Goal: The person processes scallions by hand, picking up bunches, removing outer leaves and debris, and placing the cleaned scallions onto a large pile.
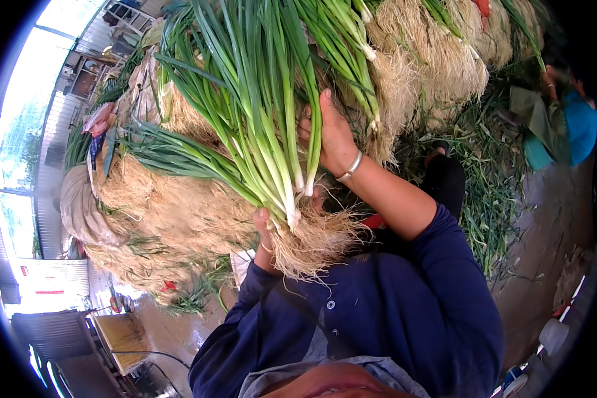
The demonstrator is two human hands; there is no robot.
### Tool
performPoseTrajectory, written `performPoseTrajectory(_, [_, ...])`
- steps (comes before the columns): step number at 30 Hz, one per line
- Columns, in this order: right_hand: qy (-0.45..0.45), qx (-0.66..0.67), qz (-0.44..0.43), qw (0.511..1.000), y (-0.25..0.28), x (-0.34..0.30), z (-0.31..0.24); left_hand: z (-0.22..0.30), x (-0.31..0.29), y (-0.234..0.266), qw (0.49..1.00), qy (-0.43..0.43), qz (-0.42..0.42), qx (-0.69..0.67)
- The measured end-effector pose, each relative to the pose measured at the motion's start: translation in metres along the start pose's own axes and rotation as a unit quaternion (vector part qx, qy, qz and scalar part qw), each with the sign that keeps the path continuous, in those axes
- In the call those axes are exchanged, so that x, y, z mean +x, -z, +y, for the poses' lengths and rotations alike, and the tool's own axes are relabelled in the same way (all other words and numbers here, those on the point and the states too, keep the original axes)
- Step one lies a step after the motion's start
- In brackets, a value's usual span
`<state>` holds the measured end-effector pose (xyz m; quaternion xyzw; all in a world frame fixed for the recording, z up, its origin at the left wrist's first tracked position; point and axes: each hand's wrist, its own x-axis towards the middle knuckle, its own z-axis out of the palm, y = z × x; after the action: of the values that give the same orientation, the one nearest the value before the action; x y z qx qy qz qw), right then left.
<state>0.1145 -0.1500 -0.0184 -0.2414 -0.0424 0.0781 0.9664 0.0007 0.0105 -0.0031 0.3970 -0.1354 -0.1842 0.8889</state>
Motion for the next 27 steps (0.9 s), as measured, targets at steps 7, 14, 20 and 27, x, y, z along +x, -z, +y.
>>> performPoseTrajectory(7, [0.134,-0.496,-0.008,0.858,0.035,-0.037,0.043,0.004,-0.005,-0.004,0.999,0.023,0.028,-0.034])
performPoseTrajectory(14, [0.001,-0.854,-0.138,0.502,0.092,-0.116,0.010,0.001,-0.028,0.064,0.982,0.033,0.173,0.073])
performPoseTrajectory(20, [-0.286,-0.889,-0.165,0.318,0.166,-0.157,-0.001,0.010,-0.004,-0.019,0.996,-0.007,0.086,0.019])
performPoseTrajectory(27, [0.417,-0.788,0.109,0.440,0.006,-0.087,-0.087,-0.007,0.005,0.009,0.987,-0.072,-0.023,-0.141])
